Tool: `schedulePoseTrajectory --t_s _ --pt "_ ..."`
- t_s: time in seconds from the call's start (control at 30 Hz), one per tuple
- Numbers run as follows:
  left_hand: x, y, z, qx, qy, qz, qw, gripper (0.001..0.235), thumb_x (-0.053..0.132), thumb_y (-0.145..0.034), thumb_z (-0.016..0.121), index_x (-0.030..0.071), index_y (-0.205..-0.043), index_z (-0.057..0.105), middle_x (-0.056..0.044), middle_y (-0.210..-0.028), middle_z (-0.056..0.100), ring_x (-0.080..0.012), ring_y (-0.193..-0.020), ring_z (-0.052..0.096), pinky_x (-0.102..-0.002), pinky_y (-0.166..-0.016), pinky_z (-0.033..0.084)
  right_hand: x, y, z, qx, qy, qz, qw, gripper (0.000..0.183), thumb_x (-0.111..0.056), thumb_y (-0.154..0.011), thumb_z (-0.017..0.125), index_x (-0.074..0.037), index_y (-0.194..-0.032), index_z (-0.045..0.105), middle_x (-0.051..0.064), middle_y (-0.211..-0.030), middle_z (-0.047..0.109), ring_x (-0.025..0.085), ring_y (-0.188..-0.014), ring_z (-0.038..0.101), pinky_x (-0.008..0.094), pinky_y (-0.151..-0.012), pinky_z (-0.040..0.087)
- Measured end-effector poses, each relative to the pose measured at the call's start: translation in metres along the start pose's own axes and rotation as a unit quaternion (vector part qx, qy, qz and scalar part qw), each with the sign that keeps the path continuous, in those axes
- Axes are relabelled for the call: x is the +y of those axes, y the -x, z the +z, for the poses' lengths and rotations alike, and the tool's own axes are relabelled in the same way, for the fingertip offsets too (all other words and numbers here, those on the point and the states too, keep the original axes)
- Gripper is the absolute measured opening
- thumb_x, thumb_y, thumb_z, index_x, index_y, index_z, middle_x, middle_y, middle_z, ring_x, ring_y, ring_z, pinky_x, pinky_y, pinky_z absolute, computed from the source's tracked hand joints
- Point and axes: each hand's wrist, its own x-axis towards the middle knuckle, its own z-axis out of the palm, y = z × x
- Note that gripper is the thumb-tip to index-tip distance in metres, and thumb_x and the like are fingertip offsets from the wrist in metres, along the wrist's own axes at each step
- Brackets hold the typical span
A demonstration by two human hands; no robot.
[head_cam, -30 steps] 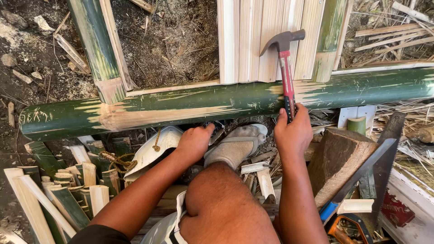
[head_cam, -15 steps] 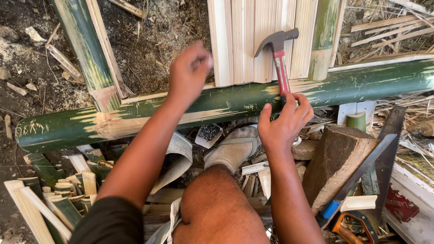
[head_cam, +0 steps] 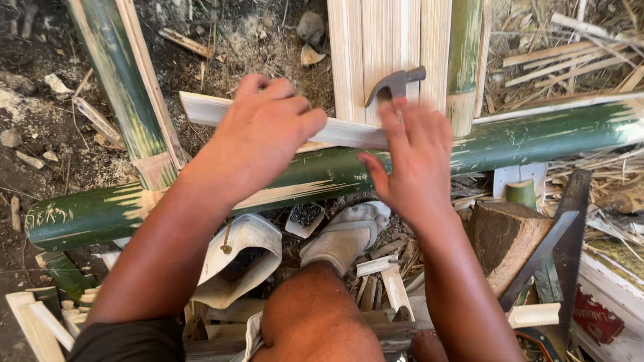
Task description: The person splits bamboo strips using a knife and a wooden block, then places them into a bamboo frame and hammers them into place. The person repeats this process to fill the frame with bamboo slats.
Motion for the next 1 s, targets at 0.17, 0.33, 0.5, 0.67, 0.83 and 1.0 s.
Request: schedulePoseTrajectory --t_s 0.17,0.33,0.5,0.67,0.83,1.0 --pt "0.002 -0.015 0.029 0.382 0.06 -0.114 0.915 0.012 0.002 -0.097 0.069 0.008 -0.102 0.061 -0.016 -0.137 0.056 -0.0311 -0.139 0.047 -0.051 -0.124 0.037 -0.023 -0.014 0.043 -0.081 -0.238 0.202 0.946 0.032 -0.019 -0.1 0.065 0.0 -0.124 0.065 0.023 -0.098 0.073 0.038 -0.091 0.072 0.045 -0.081 0.055" --pt "-0.007 -0.069 0.128 0.328 0.557 -0.325 0.69 0.012 0.001 -0.096 0.07 0.005 -0.098 0.059 -0.009 -0.091 0.058 -0.0176 -0.086 0.055 -0.036 -0.083 0.049 -0.055 -0.02 0.092 0.036 -0.312 0.205 0.927 0.03 -0.012 -0.102 0.068 0.005 -0.126 0.063 0.026 -0.107 0.07 0.04 -0.099 0.07 0.043 -0.085 0.056" --pt "-0.048 -0.1 0.196 0.395 0.521 -0.28 0.703 0.013 0.001 -0.095 0.069 0.003 -0.096 0.057 -0.003 -0.088 0.061 -0.0135 -0.084 0.057 -0.031 -0.082 0.051 -0.025 -0.004 0.08 0.055 -0.304 0.228 0.923 0.035 -0.009 -0.099 0.064 -0.001 -0.132 0.062 0.014 -0.118 0.069 0.021 -0.097 0.07 0.03 -0.08 0.058" --pt "-0.061 -0.116 0.214 0.376 0.509 -0.27 0.726 0.013 0.001 -0.095 0.07 0.004 -0.097 0.057 -0.003 -0.089 0.063 -0.0138 -0.086 0.06 -0.03 -0.084 0.051 0.012 0.042 0.045 0.121 -0.313 0.251 0.908 0.027 -0.008 -0.105 0.064 -0.001 -0.131 0.065 0.013 -0.12 0.07 0.02 -0.107 0.069 0.033 -0.091 0.057" --pt "-0.055 -0.119 0.207 0.381 0.494 -0.304 0.72 0.014 0.001 -0.094 0.071 0.004 -0.096 0.058 -0.004 -0.087 0.063 -0.0141 -0.082 0.058 -0.031 -0.08 0.051 0.013 0.069 0.028 0.083 0.013 0.155 0.984 0.04 -0.012 -0.097 0.07 -0.002 -0.133 0.057 0.016 -0.126 0.064 0.037 -0.11 0.062 0.048 -0.095 0.052" --pt "-0.049 -0.119 0.202 0.392 0.47 -0.321 0.722 0.012 0.003 -0.095 0.069 0.005 -0.097 0.057 -0.003 -0.09 0.067 -0.0131 -0.084 0.065 -0.03 -0.079 0.054 0.009 0.084 0.044 -0.025 -0.006 0.279 0.96 0.051 -0.018 -0.093 0.071 0.0 -0.136 0.051 0.024 -0.126 0.057 0.044 -0.103 0.062 0.053 -0.083 0.052"
